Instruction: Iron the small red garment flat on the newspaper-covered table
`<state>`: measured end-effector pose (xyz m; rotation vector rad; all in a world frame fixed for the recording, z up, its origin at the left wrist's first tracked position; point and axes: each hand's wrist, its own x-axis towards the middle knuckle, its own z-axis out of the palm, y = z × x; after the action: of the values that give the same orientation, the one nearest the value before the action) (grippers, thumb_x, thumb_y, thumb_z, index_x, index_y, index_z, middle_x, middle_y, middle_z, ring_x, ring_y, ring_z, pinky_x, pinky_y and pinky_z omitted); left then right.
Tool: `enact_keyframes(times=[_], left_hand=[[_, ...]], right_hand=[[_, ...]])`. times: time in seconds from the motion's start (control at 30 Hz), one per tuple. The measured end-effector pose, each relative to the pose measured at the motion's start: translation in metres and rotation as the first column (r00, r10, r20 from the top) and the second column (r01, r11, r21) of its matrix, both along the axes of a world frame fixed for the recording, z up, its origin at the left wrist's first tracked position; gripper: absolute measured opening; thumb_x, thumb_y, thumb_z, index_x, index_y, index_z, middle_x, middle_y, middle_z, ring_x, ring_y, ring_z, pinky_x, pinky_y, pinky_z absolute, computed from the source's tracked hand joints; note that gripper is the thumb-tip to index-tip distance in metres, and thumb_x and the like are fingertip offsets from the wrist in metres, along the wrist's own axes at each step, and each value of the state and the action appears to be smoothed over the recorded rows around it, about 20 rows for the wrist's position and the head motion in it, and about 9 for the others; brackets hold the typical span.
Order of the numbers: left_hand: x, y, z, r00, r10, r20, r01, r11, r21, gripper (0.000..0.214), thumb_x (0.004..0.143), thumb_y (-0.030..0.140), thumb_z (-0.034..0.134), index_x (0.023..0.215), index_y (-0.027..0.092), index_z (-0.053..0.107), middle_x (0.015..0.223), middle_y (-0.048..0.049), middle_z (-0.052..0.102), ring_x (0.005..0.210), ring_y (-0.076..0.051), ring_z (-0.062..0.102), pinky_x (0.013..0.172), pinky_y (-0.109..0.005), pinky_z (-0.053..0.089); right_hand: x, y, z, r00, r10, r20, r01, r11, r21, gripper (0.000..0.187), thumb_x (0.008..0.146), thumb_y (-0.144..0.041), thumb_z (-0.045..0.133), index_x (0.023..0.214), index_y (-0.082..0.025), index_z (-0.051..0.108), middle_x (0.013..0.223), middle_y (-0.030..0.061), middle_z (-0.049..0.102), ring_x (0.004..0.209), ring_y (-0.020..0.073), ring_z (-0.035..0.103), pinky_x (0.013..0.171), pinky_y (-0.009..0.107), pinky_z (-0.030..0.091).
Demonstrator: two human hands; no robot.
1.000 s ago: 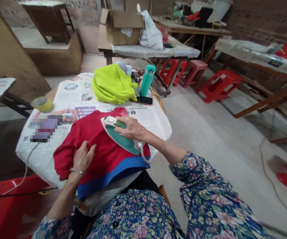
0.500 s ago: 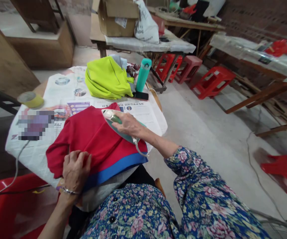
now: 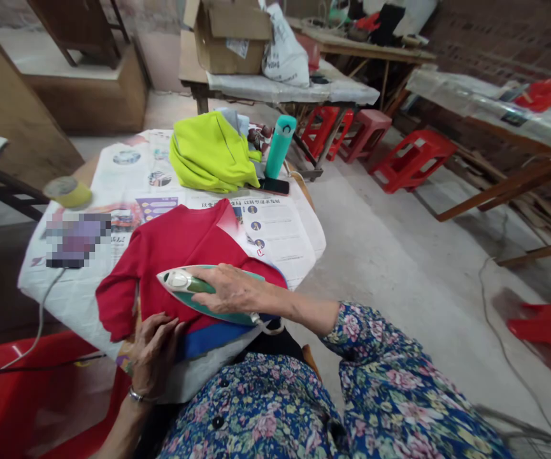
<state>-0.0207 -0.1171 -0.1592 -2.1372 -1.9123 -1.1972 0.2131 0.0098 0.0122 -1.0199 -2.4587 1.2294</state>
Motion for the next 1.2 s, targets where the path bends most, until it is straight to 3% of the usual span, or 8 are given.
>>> enact_keyframes(times=[0.33,0.47,0.6,0.73,0.83,0.9,1.07,1.2], left_hand=[[0.002,-0.005,-0.002,0.941,0.153,0.301,-0.178,0.983,0.055,0.011,0.106,0.026,0.05,0.111,0.025,0.06,0.104,-0.0066,0.068,0.1,-0.023,0.067,0.092,-0.039,0.055],[0.003,-0.005,-0.004,0.931,0.21,0.299,-0.214,0.977,-0.018,0.014,0.106,0.029,0.047,0.112,0.025,0.059,0.102,-0.0066,0.069,0.098,-0.025,0.067,0.094,-0.042,0.054],[0.012,0.0,0.011,0.956,0.255,0.143,-0.239,0.964,-0.117,0.022,0.107,0.037,0.048,0.116,0.024,0.063,0.105,-0.009,0.073,0.1,-0.027,0.069,0.092,-0.042,0.055],[0.046,0.025,0.025,0.983,0.099,-0.157,-0.115,0.989,-0.092,0.032,0.107,0.037,0.054,0.125,0.021,0.074,0.129,-0.0164,0.076,0.12,-0.031,0.07,0.108,-0.047,0.052],[0.073,0.043,0.019,0.949,-0.146,-0.279,0.1,0.98,-0.173,0.046,0.107,0.032,0.05,0.147,0.018,0.068,0.151,-0.0177,0.069,0.144,-0.033,0.061,0.123,-0.051,0.044],[0.081,0.047,0.01,0.919,-0.227,-0.321,0.153,0.959,-0.239,0.054,0.107,0.034,0.05,0.156,0.016,0.062,0.16,-0.0176,0.063,0.154,-0.034,0.054,0.127,-0.052,0.041],[0.076,0.039,-0.001,0.908,-0.243,-0.342,0.147,0.947,-0.284,0.06,0.107,0.037,0.054,0.164,0.02,0.056,0.167,-0.0153,0.055,0.16,-0.034,0.048,0.131,-0.052,0.038],[0.074,0.039,-0.003,0.92,-0.229,-0.317,0.137,0.947,-0.289,0.061,0.105,0.039,0.057,0.164,0.023,0.055,0.168,-0.0155,0.054,0.16,-0.036,0.046,0.133,-0.056,0.034]], right_hand=[[-0.008,-0.02,-0.004,0.997,0.083,-0.009,-0.083,0.996,0.026,0.052,0.098,-0.03,0.074,0.15,-0.029,0.068,0.123,0.0086,0.083,0.104,0.0261,0.076,0.089,0.036,0.058],[0.011,-0.028,0.01,0.996,0.089,0.0,-0.089,0.994,-0.056,0.055,0.097,-0.028,0.075,0.152,-0.031,0.068,0.12,0.0055,0.083,0.1,0.0235,0.076,0.085,0.033,0.057],[0.042,-0.021,0.023,0.998,-0.06,0.011,0.061,0.992,-0.115,0.058,0.098,-0.03,0.071,0.155,-0.026,0.067,0.113,0.0058,0.085,0.09,0.0211,0.076,0.083,0.033,0.059],[0.052,0.009,0.02,0.982,-0.188,-0.036,0.189,0.982,0.017,0.056,0.094,-0.03,0.072,0.15,-0.026,0.072,0.114,0.0059,0.085,0.096,0.0238,0.077,0.091,0.037,0.061],[0.05,0.042,0.011,0.969,-0.245,-0.037,0.247,0.962,0.118,0.05,0.093,-0.029,0.071,0.143,-0.025,0.077,0.11,0.0067,0.085,0.097,0.0252,0.076,0.094,0.04,0.061],[0.049,0.064,0.004,0.959,-0.281,-0.034,0.283,0.95,0.128,0.048,0.09,-0.027,0.071,0.138,-0.022,0.079,0.103,0.0064,0.084,0.091,0.024,0.075,0.088,0.037,0.061],[0.045,0.112,-0.004,0.907,-0.42,-0.009,0.42,0.906,0.045,0.038,0.093,-0.031,0.064,0.126,-0.019,0.078,0.071,-0.0015,0.068,0.05,0.0155,0.057,0.054,0.028,0.048],[0.022,0.139,0.002,0.862,-0.506,0.023,0.487,0.841,0.236,0.027,0.095,-0.028,0.064,0.115,-0.017,0.078,0.08,0.0049,0.073,0.068,0.0215,0.066,0.066,0.031,0.051]])
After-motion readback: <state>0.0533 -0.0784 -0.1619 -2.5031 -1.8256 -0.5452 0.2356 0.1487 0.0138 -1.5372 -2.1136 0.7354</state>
